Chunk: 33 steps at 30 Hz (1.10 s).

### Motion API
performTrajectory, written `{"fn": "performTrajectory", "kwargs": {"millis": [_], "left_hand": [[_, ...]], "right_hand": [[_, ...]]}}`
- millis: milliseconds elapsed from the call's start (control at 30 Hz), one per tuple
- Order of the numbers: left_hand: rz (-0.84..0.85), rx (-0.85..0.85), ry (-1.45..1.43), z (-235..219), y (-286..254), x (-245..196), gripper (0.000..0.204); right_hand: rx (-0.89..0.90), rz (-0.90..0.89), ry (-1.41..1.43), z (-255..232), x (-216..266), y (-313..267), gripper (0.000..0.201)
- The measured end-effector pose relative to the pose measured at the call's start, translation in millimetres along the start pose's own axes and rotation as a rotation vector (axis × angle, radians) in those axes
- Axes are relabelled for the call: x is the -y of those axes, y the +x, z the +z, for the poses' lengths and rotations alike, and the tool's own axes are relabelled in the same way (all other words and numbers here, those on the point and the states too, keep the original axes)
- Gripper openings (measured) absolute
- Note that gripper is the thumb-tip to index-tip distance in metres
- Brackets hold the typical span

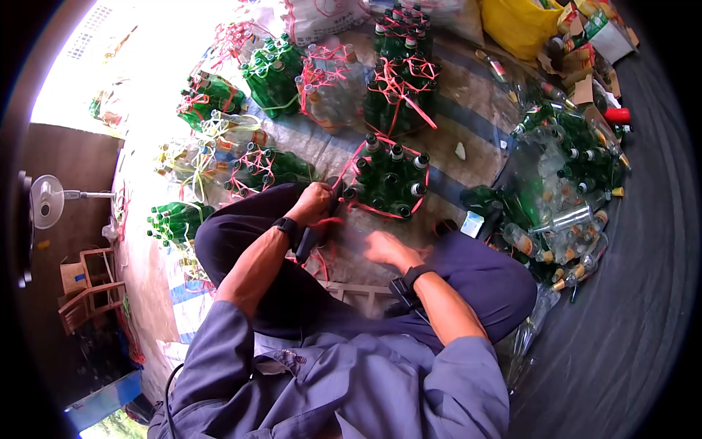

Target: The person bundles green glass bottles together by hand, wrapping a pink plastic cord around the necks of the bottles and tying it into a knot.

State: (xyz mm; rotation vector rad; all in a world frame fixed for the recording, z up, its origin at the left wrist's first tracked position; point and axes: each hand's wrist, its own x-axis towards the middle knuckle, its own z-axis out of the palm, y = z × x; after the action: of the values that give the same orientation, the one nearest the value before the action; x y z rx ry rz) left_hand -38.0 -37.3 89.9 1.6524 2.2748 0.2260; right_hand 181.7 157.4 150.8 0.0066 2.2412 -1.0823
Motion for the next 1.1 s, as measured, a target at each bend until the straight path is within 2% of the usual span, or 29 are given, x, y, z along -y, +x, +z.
{"fn": "performTrajectory", "kwargs": {"millis": [33,67,100,133,167,233,267,300,367,433,467,500,533,567,600,633,700,733,867,933,967,1033,1100], "left_hand": [[-0.003,-0.005,0.005,2,-3,-2,0.021],[-0.042,-0.032,-0.151,16,-8,0,0.022],[-0.080,-0.060,-0.307,0,-12,-16,0.023],[-0.264,0.080,-0.261,-15,-15,-33,0.022],[-0.206,0.170,-0.132,-28,-14,-49,0.024],[-0.124,0.220,-0.112,-30,-24,-58,0.022],[-0.332,0.516,-0.260,-57,-21,-81,0.018],[-0.091,0.225,-0.023,6,-32,-62,0.013],[0.101,0.216,0.045,36,-40,-67,0.013],[0.168,0.209,0.111,43,-49,-87,0.015],[-0.020,0.210,-0.083,12,-50,-115,0.015],[0.022,0.263,-0.153,25,-51,-115,0.017],[0.053,0.225,-0.094,38,-54,-116,0.019],[0.082,0.187,-0.037,28,-55,-128,0.020],[-0.012,0.249,-0.068,26,-57,-135,0.023],[-0.013,0.247,-0.066,23,-58,-141,0.023],[-0.184,0.258,-0.203,14,-60,-150,0.023],[-0.268,0.331,-0.328,8,-61,-151,0.026],[-0.273,0.400,-0.288,-60,-82,-177,0.029],[-0.241,0.132,-0.441,-74,-101,-182,0.032],[-0.244,0.135,-0.440,-89,-110,-184,0.032],[-0.147,-0.097,-0.424,-128,-129,-191,0.037],[-0.154,-0.142,-0.402,-167,-153,-201,0.040]], "right_hand": [[-0.074,0.003,0.060,-3,-2,3,0.051],[-0.035,0.054,0.088,-15,9,0,0.050],[-0.038,0.048,0.082,-15,9,3,0.050],[-0.076,0.081,0.192,-13,8,8,0.047],[-0.114,0.115,0.303,-11,7,13,0.045],[-0.136,0.110,0.293,-9,9,25,0.038],[-0.209,0.109,0.339,-4,6,33,0.036],[-0.280,0.108,0.386,1,4,40,0.035],[-0.347,0.089,0.448,11,-2,53,0.031],[-0.396,0.088,0.525,15,-7,64,0.031],[-0.400,0.084,0.522,17,-11,69,0.031],[-0.388,0.111,0.642,18,-11,72,0.031],[-0.373,0.138,0.764,19,-13,75,0.030],[-0.376,0.134,0.763,18,-9,72,0.030],[-0.337,0.142,0.947,16,-2,67,0.028],[-0.294,0.148,1.130,14,5,61,0.027],[-0.279,0.138,1.216,13,12,55,0.022],[-0.263,0.133,1.303,13,16,53,0.018],[-0.394,0.127,1.344,28,7,67,0.015],[-0.377,0.115,1.431,35,-3,76,0.015],[-0.374,0.115,1.434,37,-5,78,0.015],[-0.339,0.139,1.373,37,-8,81,0.016],[-0.289,0.099,1.451,41,-17,81,0.016]]}}
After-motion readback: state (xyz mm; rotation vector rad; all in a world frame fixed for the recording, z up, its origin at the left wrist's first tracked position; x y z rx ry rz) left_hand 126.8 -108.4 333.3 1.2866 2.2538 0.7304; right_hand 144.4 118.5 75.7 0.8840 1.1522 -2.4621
